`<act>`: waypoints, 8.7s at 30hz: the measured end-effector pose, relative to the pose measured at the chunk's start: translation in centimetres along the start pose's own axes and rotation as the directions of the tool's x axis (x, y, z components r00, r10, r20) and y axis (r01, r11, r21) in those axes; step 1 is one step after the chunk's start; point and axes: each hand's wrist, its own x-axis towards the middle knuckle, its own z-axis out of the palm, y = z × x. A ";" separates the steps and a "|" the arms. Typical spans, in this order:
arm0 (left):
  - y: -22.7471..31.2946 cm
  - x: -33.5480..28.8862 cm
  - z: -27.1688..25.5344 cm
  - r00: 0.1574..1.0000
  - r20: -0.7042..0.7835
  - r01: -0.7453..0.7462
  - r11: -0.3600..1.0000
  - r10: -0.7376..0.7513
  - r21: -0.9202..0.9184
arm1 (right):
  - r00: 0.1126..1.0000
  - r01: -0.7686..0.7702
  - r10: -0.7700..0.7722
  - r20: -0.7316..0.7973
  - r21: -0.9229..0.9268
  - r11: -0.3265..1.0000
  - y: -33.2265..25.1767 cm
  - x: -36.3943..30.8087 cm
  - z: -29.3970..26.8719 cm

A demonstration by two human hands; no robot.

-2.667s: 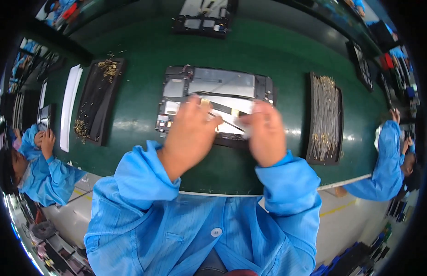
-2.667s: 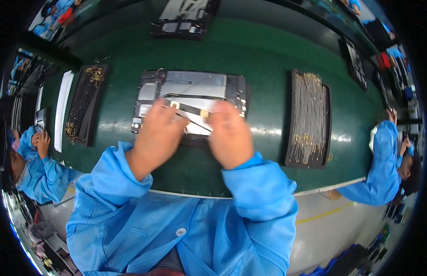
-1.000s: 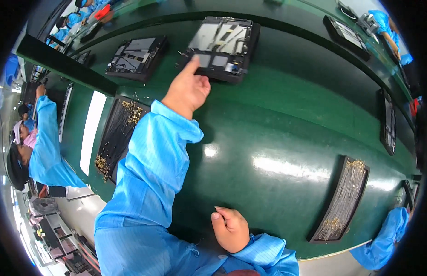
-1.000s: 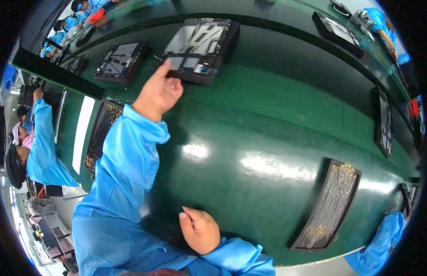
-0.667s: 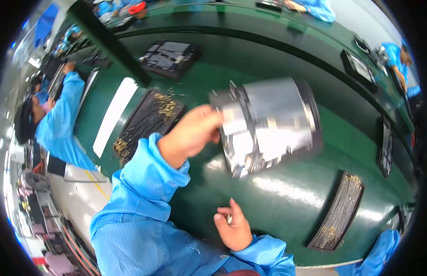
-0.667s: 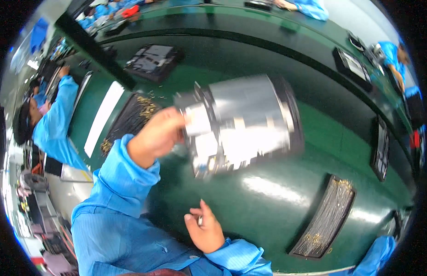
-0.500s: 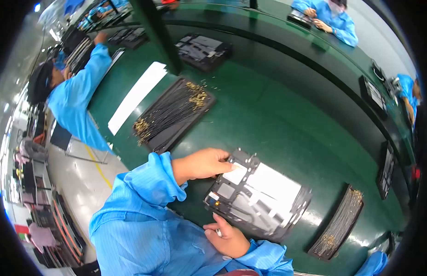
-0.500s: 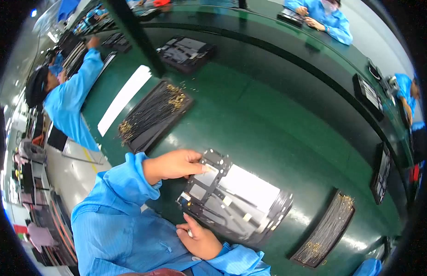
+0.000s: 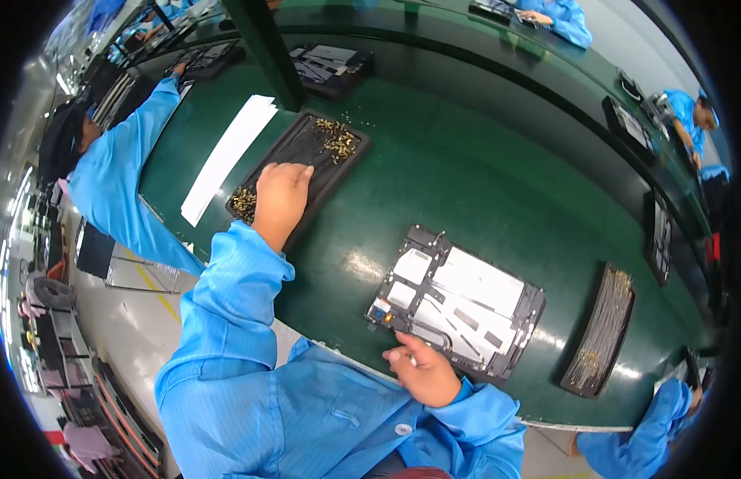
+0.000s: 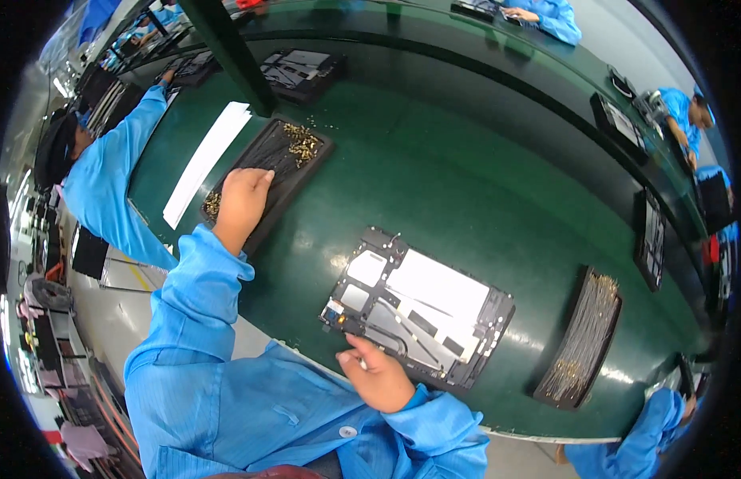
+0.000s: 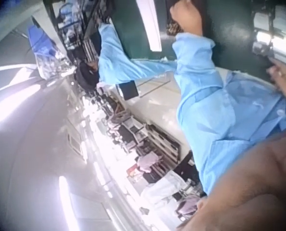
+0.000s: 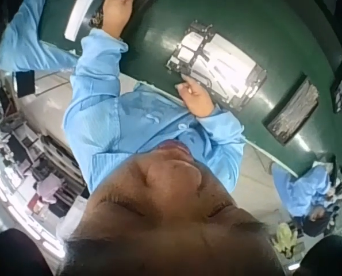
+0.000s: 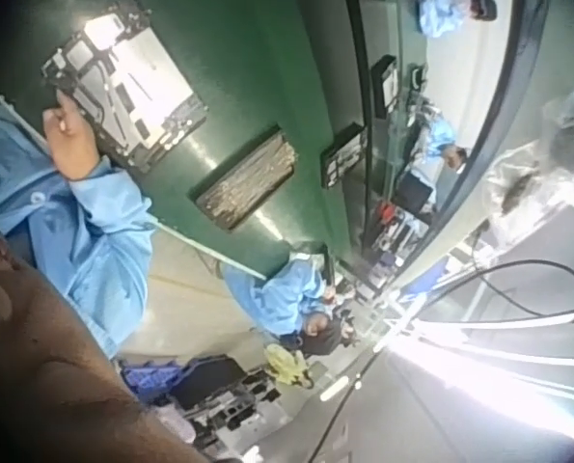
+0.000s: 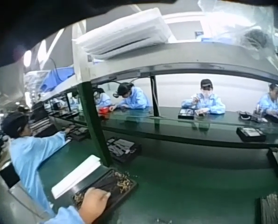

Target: The person assembles internal wiring and electronic components into tablet housings by hand, using an alignment tool to position the parts precisely.

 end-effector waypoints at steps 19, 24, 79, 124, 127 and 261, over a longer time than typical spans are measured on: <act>11.4 -6.1 -5.6 0.795 0.125 -0.472 0.735 0.593 -0.486 | 0.962 0.051 0.005 -0.273 0.199 0.979 -7.6 -0.7 -3.3; 12.7 -8.9 -3.9 0.748 0.208 -0.471 0.724 0.631 -0.504 | 0.955 -0.078 0.166 -0.246 0.333 0.940 -4.4 -2.0 -2.5; 11.8 -11.8 -3.0 0.331 0.926 0.944 0.082 -0.181 -0.321 | 0.666 0.419 -0.336 -0.666 -0.038 0.907 -4.2 3.1 -3.0; 12.1 -12.0 -1.0 0.205 0.975 0.979 0.001 0.086 -0.205 | 0.729 0.191 -0.329 -0.601 -0.283 0.940 -4.7 1.8 -9.0; 12.5 -11.8 -1.3 0.228 0.971 0.973 -0.037 0.067 -0.226 | 0.370 -0.033 -0.349 -0.861 -0.388 0.921 -3.1 -5.3 -13.7; 17.6 4.0 5.3 0.546 0.807 0.753 -0.290 -0.226 -0.591 | 0.407 -0.383 -0.753 -0.517 -0.845 0.373 6.3 -14.3 -10.8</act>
